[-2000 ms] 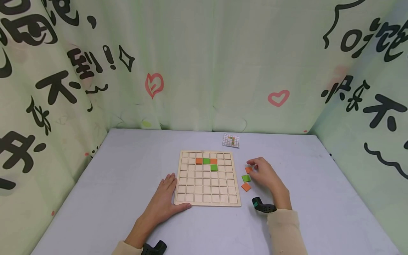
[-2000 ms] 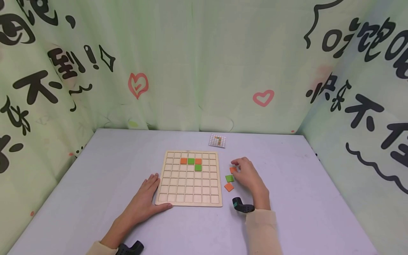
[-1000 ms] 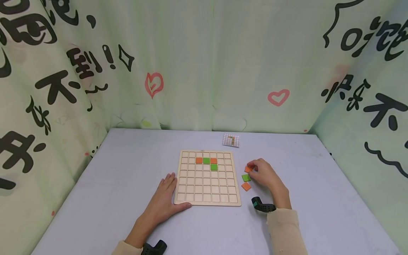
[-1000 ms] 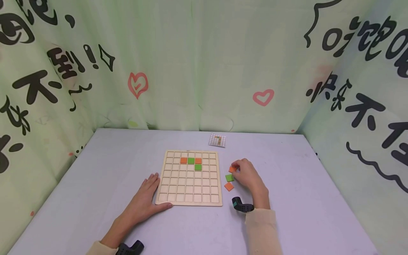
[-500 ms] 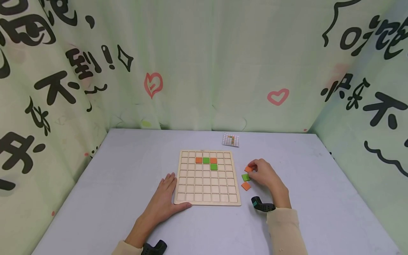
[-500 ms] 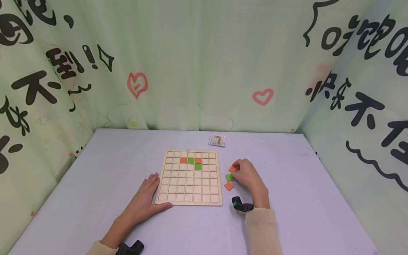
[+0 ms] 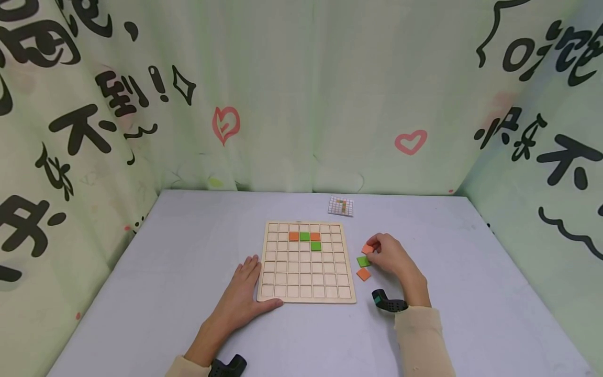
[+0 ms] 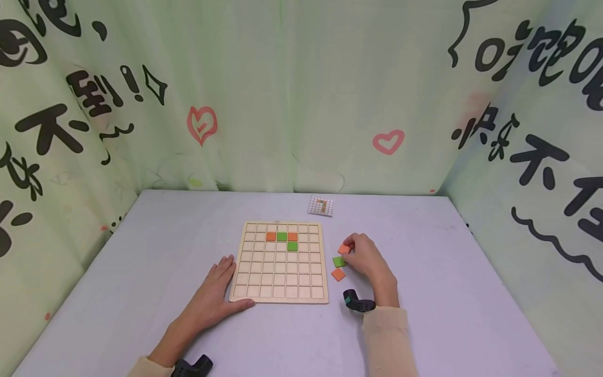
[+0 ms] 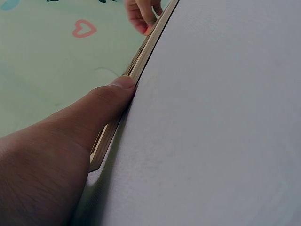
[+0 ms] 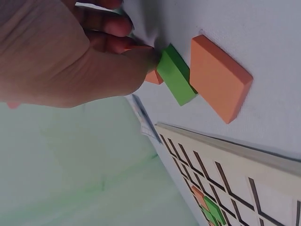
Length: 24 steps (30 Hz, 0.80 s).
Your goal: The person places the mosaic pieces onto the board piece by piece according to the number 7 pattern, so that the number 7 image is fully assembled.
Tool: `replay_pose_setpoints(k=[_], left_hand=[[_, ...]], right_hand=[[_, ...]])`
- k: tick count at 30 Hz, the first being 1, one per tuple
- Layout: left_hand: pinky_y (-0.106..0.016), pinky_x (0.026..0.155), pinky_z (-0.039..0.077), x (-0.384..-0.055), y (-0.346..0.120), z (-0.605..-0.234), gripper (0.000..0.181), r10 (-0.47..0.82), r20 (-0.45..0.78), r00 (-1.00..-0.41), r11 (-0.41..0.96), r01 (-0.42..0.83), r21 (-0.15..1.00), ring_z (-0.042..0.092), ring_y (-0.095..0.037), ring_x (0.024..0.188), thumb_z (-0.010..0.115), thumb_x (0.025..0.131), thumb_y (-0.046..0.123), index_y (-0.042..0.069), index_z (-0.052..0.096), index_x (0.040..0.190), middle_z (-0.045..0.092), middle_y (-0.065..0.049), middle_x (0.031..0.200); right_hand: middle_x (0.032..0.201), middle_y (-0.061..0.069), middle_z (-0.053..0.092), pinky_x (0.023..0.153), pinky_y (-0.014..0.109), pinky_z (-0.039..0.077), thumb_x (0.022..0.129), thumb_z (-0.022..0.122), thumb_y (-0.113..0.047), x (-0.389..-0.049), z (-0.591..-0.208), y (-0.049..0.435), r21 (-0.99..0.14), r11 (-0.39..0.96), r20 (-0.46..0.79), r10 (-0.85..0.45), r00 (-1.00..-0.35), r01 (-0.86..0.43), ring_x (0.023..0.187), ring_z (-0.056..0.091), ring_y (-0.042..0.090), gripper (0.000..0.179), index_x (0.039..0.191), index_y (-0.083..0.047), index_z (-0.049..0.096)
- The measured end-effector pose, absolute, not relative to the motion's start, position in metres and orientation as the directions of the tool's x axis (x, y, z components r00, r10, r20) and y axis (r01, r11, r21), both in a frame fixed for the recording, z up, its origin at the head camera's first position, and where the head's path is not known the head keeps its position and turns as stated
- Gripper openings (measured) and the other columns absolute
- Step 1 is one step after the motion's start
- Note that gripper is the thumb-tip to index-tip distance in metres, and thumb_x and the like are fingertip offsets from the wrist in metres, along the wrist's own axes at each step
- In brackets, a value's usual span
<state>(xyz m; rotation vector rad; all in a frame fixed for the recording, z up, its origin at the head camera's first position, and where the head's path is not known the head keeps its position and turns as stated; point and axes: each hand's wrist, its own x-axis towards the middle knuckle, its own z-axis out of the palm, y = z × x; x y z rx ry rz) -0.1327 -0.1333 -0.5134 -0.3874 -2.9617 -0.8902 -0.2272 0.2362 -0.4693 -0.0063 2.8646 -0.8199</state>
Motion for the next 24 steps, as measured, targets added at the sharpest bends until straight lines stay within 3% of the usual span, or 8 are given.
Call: replay_pose_setpoints(k=[10,24], left_hand=[[-0.051,0.128,0.020,-0.1323,-0.1335,-0.5129,0.109,0.232,0.102,-0.967,0.801,0.250,0.545,0.023,-0.036,0.154,0.077,0.075,0.062,-0.004,0.038,0.151,0.032,-0.021,0.162],[-0.050,0.128,0.020,-0.1323,-0.1331,-0.5121,0.108,0.232,0.101,-0.968,0.805,0.249,0.539,0.024,-0.036,0.154,0.077,0.076,0.062,-0.004,0.038,0.151,0.033,-0.021,0.162]], right_hand=[[0.102,0.015,0.064,0.078,0.034,0.052,0.091,0.070,-0.011,-0.2260,-0.4674,0.2394,-0.551,0.834,-0.122,-0.090,-0.989,-0.008,0.090,0.056,0.024,0.031,0.117,0.004,0.061],[0.100,0.013,0.065,0.080,0.035,0.053,0.094,0.066,-0.010,-0.2241,-0.4666,0.2391,-0.567,0.824,-0.117,-0.091,-0.989,-0.009,0.089,0.057,0.023,0.023,0.115,-0.001,0.063]])
